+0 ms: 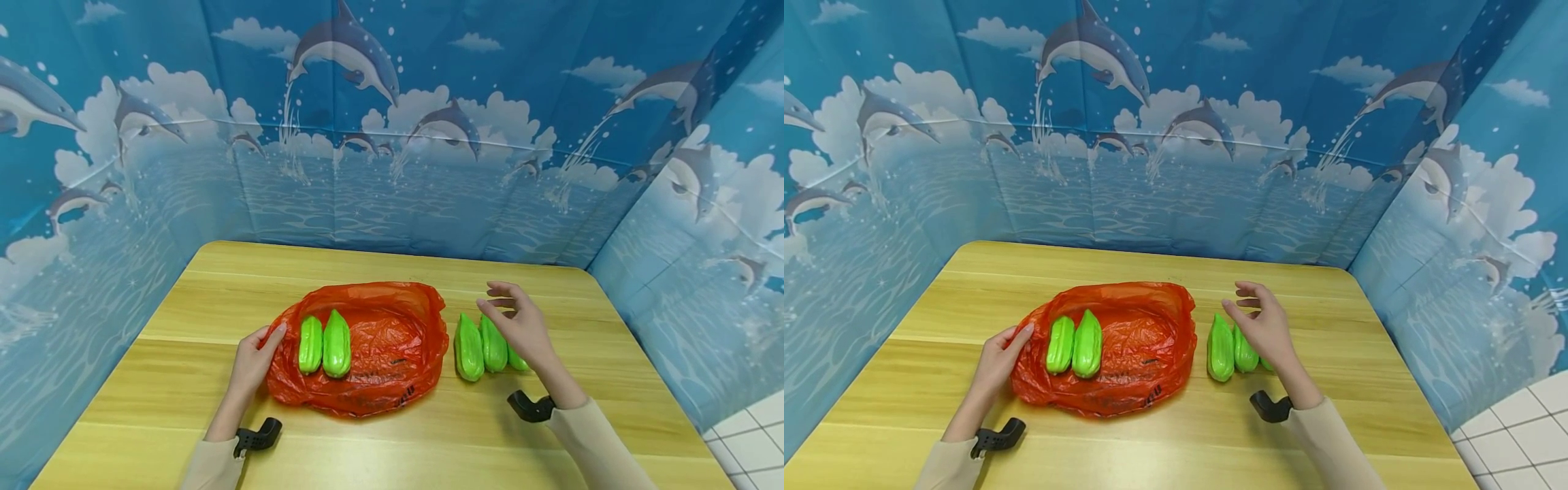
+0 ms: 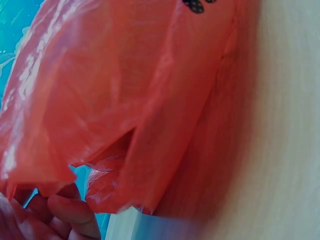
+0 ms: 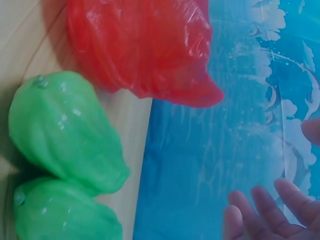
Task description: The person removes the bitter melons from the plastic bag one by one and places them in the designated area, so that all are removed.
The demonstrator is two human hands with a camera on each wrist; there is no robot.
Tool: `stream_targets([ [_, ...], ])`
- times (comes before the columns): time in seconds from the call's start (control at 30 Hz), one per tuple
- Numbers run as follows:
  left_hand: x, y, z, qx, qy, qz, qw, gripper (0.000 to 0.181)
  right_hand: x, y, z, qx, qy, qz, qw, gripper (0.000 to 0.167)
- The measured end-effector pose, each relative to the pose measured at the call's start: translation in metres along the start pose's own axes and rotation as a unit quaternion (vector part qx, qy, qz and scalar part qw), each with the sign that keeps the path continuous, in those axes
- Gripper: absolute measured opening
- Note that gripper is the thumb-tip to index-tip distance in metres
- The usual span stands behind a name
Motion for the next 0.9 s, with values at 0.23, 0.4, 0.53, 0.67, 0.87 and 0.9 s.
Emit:
stream_targets([
  [0.23,-0.004,-0.001,0.001,-0.01,0.013,-0.015,0.9997,0.042,-0.015,-0.006,0.011,-0.03,0.002,-0.004,0.9995,0.052],
  [0.4,-0.005,-0.001,0.001,-0.011,0.017,-0.016,0.9997,0.041,-0.023,-0.012,0.02,-0.055,-0.009,-0.013,0.9984,0.052],
  [0.53,-0.004,0.0,0.001,-0.009,0.015,-0.011,0.9998,0.042,-0.028,-0.018,0.027,-0.075,-0.011,-0.018,0.997,0.052],
  [0.67,-0.002,0.001,0.002,-0.007,0.015,-0.007,0.9998,0.044,-0.035,-0.023,0.034,-0.086,-0.014,-0.023,0.9959,0.051],
  [0.87,0.0,0.001,0.002,-0.004,0.01,-0.004,0.9999,0.044,-0.043,-0.028,0.045,-0.113,-0.022,-0.03,0.9929,0.054],
  [0.9,0.0,0.0,0.001,-0.004,0.009,-0.004,0.9999,0.044,-0.043,-0.029,0.047,-0.119,-0.023,-0.028,0.9923,0.055],
])
Point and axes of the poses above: each hand's wrist, its own y-axis away from the middle knuckle, its own z-axis out of the palm, x = y × z, the point moved 10 cm from there along -y, towards the middle knuckle, and after that the axes turned 13 degrees about -x, right-handed, at the moved point
